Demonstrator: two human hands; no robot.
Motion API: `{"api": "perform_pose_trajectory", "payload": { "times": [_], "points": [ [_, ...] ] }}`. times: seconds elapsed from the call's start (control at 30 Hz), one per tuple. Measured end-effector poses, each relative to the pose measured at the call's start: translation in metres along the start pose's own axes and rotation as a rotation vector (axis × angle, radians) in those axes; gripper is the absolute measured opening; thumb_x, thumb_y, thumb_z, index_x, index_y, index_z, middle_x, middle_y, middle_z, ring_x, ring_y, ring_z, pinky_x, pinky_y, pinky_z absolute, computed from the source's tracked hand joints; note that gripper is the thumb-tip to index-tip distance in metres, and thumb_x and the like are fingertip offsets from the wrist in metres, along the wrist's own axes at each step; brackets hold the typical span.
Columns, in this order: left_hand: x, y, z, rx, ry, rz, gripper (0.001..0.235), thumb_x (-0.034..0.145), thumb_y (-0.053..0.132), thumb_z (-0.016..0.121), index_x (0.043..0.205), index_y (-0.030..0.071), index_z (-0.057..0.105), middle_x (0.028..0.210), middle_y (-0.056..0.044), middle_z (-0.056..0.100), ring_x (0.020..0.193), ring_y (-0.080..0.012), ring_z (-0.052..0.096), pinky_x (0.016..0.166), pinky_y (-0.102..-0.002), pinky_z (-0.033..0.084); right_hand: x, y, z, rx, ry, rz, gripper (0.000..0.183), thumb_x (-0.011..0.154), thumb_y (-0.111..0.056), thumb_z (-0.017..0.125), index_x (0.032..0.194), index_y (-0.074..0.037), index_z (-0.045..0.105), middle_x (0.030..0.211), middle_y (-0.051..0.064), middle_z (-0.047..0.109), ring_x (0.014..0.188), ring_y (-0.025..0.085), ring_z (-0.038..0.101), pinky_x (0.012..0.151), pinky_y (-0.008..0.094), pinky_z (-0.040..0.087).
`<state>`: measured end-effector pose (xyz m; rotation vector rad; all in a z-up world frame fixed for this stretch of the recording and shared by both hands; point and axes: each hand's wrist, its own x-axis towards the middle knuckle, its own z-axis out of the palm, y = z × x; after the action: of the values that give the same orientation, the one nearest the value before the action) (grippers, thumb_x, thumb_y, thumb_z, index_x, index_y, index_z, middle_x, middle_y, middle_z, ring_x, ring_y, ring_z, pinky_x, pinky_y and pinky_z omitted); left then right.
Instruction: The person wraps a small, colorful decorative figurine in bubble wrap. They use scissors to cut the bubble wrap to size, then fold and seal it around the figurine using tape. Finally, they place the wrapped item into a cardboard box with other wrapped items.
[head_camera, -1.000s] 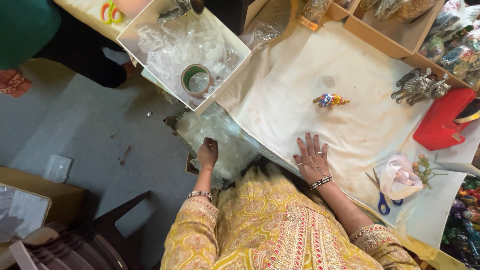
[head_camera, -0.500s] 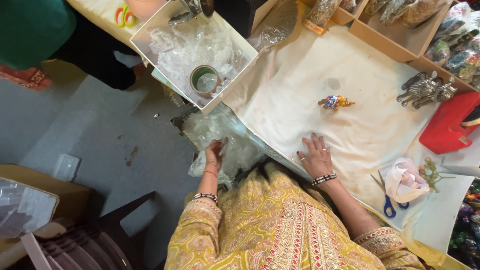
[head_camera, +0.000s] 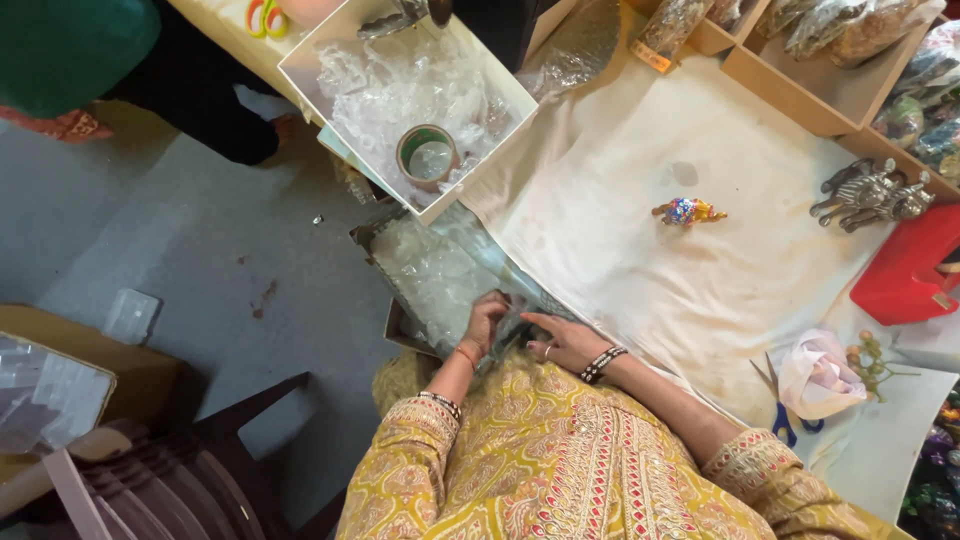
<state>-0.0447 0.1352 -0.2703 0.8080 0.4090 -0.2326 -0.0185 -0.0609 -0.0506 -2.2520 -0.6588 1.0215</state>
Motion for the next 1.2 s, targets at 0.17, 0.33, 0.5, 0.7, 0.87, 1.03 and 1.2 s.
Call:
{"api": "perform_pose_trajectory", "payload": {
  "times": [0.17, 0.33, 0.5, 0.7, 0.87, 1.03, 1.2],
  "points": [
    [-0.037, 0.006, 0.019, 0.193, -0.181, 0.031, 0.009, 0.08, 0.001, 0.06, 0.072, 0.005, 0.059, 0.078, -0.001, 0.058, 0.072, -0.0109, 0.052, 0.068, -0.025, 0.043, 0.022, 0.028, 0.032, 0.462, -0.059, 0.191, 0.06, 0.101, -0.035, 0.062, 0.156, -0.017, 0.045, 0.111, 0.023, 0.063, 0.094, 0.027, 0.055, 0.082, 0.04, 0.045],
    [-0.058, 0.01, 0.028, 0.254, -0.166, -0.235, 0.014, 0.087, 0.008, 0.067, 0.075, 0.009, 0.06, 0.071, -0.002, 0.055, 0.057, -0.0115, 0.043, 0.051, -0.026, 0.034, 0.037, 0.059, 0.046, 0.693, -0.049, 0.265, 0.052, 0.1, -0.028, 0.058, 0.147, -0.007, 0.051, 0.136, 0.007, 0.063, 0.121, 0.016, 0.059, 0.096, 0.034, 0.052],
    [-0.075, 0.035, 0.026, 1.233, 0.032, 0.566, 0.05, 0.072, 0.033, 0.083, 0.112, 0.009, 0.064, 0.125, -0.014, 0.066, 0.119, -0.0317, 0.059, 0.102, -0.049, 0.048, 0.039, 0.083, 0.057, 0.75, -0.015, 0.071, 0.054, 0.1, -0.022, 0.061, 0.148, 0.001, 0.047, 0.141, 0.012, 0.061, 0.128, 0.019, 0.058, 0.108, 0.034, 0.046],
    [-0.066, 0.016, -0.018, 1.828, 0.275, 0.107, 0.087, 0.079, 0.049, 0.082, 0.149, 0.026, 0.037, 0.157, -0.02, 0.028, 0.145, -0.0393, 0.024, 0.103, -0.063, 0.038, 0.021, 0.045, 0.024, 0.933, -0.182, 0.09, 0.054, 0.099, -0.027, 0.057, 0.149, -0.008, 0.048, 0.147, 0.001, 0.056, 0.129, 0.016, 0.055, 0.109, 0.037, 0.047],
    [-0.026, -0.027, -0.071, 1.587, 0.307, -0.057, 0.077, 0.078, 0.035, 0.079, 0.145, 0.023, 0.044, 0.154, -0.025, 0.032, 0.126, -0.0444, 0.048, 0.096, -0.053, 0.051, -0.007, 0.01, -0.009, 1.026, -0.234, -0.054, 0.056, 0.1, -0.036, 0.061, 0.146, -0.005, 0.055, 0.149, 0.005, 0.057, 0.133, 0.016, 0.051, 0.11, 0.039, 0.045],
    [0.009, -0.04, -0.116, 1.561, 0.459, 0.004, 0.054, 0.083, 0.025, 0.074, 0.132, 0.017, 0.055, 0.138, -0.023, 0.049, 0.112, -0.0419, 0.064, 0.093, -0.05, 0.055, -0.046, 0.006, -0.046, 1.202, -0.157, -0.2, 0.067, 0.096, -0.042, 0.065, 0.146, 0.001, 0.053, 0.152, 0.012, 0.056, 0.136, 0.02, 0.052, 0.109, 0.04, 0.045],
    [0.041, -0.044, -0.157, 1.533, 0.699, 0.209, 0.027, 0.089, 0.018, 0.07, 0.114, 0.009, 0.063, 0.114, -0.02, 0.068, 0.107, -0.0412, 0.067, 0.092, -0.049, 0.054, -0.091, 0.064, -0.059, 1.422, 0.008, -0.38, 0.063, 0.102, -0.04, 0.064, 0.138, 0.012, 0.06, 0.148, 0.025, 0.059, 0.132, 0.032, 0.058, 0.11, 0.046, 0.043]
  ]
}}
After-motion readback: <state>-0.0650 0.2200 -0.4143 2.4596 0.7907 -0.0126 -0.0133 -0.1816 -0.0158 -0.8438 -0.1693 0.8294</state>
